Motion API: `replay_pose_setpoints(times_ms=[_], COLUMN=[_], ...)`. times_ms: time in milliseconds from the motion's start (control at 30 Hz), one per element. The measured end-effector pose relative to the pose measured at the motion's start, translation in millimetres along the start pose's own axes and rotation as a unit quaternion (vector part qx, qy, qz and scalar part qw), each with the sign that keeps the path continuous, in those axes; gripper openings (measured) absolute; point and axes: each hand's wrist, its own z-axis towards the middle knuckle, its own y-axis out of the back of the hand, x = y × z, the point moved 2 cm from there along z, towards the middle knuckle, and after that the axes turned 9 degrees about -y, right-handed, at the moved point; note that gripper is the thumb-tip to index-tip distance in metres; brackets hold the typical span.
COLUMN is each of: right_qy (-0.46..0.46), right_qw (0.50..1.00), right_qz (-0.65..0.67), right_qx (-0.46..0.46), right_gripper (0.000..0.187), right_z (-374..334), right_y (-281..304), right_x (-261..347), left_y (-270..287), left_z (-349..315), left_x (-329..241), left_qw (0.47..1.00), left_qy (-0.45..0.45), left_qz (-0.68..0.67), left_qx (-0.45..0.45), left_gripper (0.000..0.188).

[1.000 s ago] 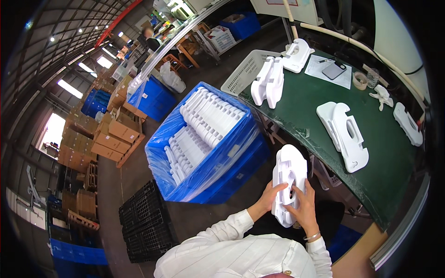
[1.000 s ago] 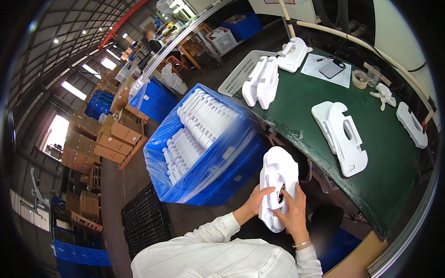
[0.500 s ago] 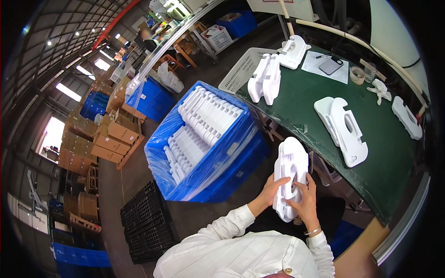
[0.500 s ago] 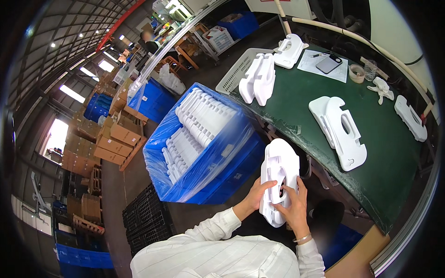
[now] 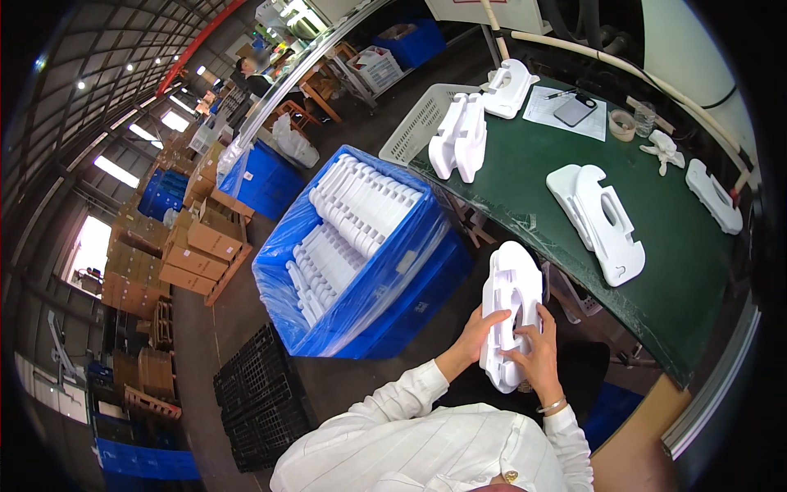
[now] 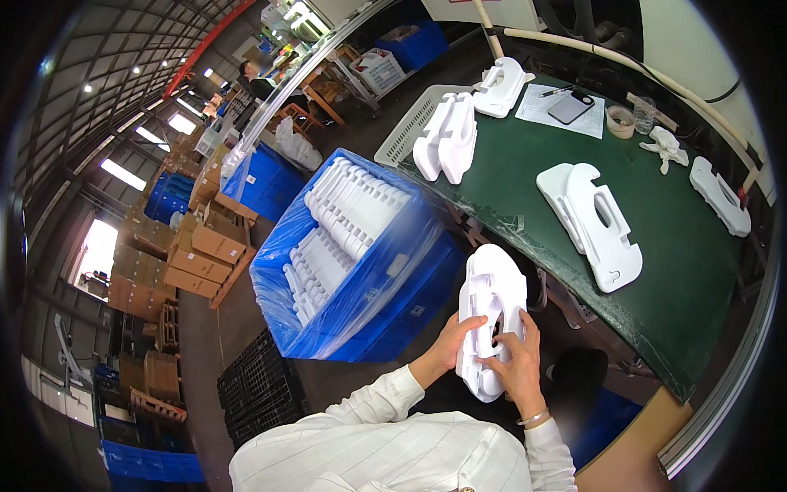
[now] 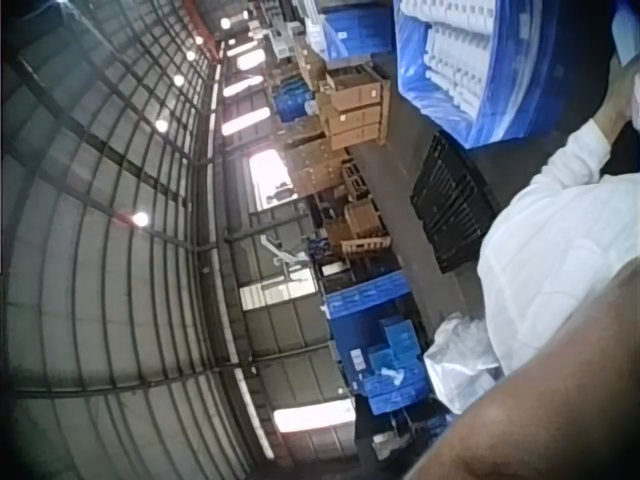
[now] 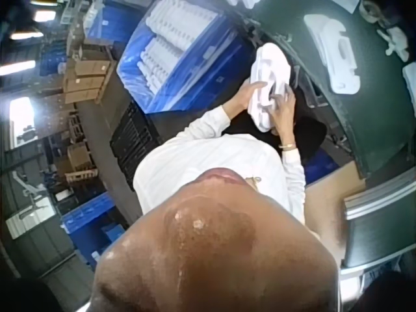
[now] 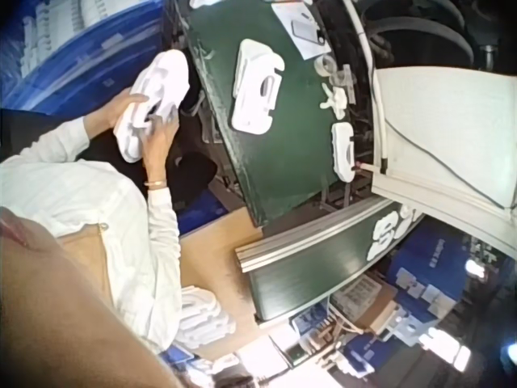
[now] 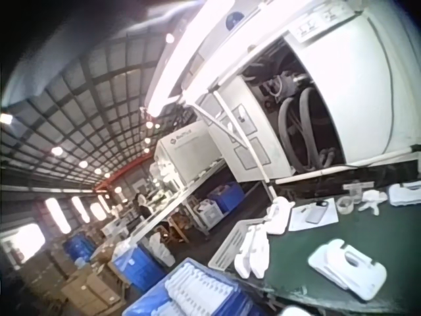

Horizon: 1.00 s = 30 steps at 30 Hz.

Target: Inspect white plastic components and stack them neatly on a workstation.

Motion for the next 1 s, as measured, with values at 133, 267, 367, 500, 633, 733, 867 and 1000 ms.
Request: replay_pose_setpoints(times_ms=[133,267,367,500,633,733,867,1000], right_qy=[0.005,-0.002,-0.004,-0.006,-0.009,-0.007,0.021,0.043], right_qw=[1.000,1.000,1.000,1.000,1.000,1.000,1.000,0.998], right_qz=[0.000,-0.006,-0.009,-0.012,-0.005,0.003,-0.013,-0.033], right_qx=[-0.003,-0.003,-0.002,-0.001,-0.004,-0.005,0.007,0.012], right_gripper=[0.043,0.043,0.043,0.042,0.040,0.039,0.034,0.029], right_z=[0.0,-0.7,-1.4,-1.3,-0.9,-1.5,-2.9,-2.4], right_y=[2.1,0.3,-0.3,0.0,-0.9,-1.4,-2.4,-2.6], right_x=[0.0,-0.7,-1.2,0.0,-1.5,-2.9,-2.2,-1.2], left_y=[-3.5,-2.8,-3.0,-0.3,1.0,-0.2,2.9,5.3], left_z=[-0.4,-1.3,-1.5,0.0,0.9,-0.3,0.0,0.9], left_x=[-0.4,-0.4,-0.2,2.5,4.3,3.5,4.0,4.5], left_qw=[1.000,1.000,1.000,1.000,1.000,1.000,1.000,0.999], left_qy=[0.002,0.002,0.004,0.010,0.012,0.011,0.018,0.033], left_qz=[0.002,-0.006,-0.009,-0.003,-0.005,-0.005,-0.014,-0.030], left_qx=[0.003,0.005,0.005,0.000,0.004,0.001,0.002,0.004], left_gripper=[0.048,0.048,0.048,0.047,0.046,0.045,0.047,0.050])
